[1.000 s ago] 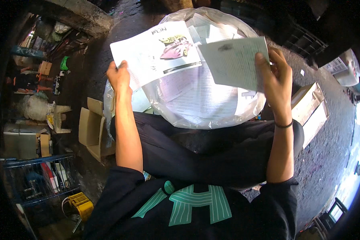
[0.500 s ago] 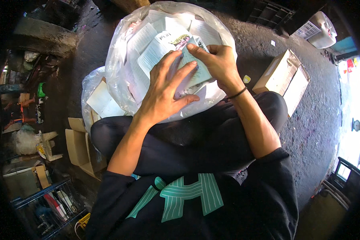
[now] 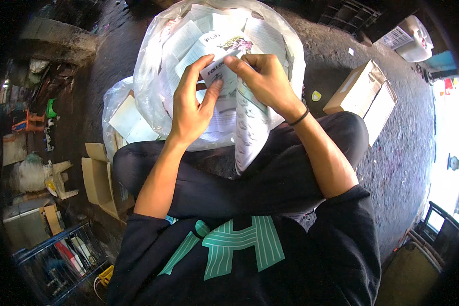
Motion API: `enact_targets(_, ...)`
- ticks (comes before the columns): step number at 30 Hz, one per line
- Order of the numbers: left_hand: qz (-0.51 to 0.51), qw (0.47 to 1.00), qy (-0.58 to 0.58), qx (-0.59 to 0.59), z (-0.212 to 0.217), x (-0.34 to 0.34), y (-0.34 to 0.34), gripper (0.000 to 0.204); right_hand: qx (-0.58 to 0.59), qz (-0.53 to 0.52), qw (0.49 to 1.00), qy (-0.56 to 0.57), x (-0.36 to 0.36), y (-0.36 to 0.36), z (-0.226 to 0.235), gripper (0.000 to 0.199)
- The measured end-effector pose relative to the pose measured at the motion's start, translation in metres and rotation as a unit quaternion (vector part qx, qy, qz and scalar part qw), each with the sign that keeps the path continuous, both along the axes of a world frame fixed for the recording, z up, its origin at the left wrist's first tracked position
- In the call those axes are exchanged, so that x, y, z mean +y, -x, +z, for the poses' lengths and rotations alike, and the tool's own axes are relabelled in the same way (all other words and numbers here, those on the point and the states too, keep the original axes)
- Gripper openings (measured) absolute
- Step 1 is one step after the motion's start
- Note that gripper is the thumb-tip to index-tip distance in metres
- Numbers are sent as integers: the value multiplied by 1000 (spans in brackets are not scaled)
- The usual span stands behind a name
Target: The person sits cross-legged on the ground and repeatedly picks up sheets of paper from a large plastic bag, unfolds or flips them, and places them into a cardboard box. The person handles loose papers and a small booklet, moving items one at a time between the bag and the box.
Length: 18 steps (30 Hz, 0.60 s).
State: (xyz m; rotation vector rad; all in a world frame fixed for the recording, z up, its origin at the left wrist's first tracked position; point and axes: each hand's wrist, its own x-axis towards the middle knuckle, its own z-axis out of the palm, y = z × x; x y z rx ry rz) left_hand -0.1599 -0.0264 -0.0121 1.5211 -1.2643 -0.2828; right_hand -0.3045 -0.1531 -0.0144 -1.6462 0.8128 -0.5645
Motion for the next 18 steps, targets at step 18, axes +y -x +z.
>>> enact_targets(18, 107, 962, 58, -243, 9, 16, -27, 17, -56, 1, 998, -29, -16, 11, 6, 28)
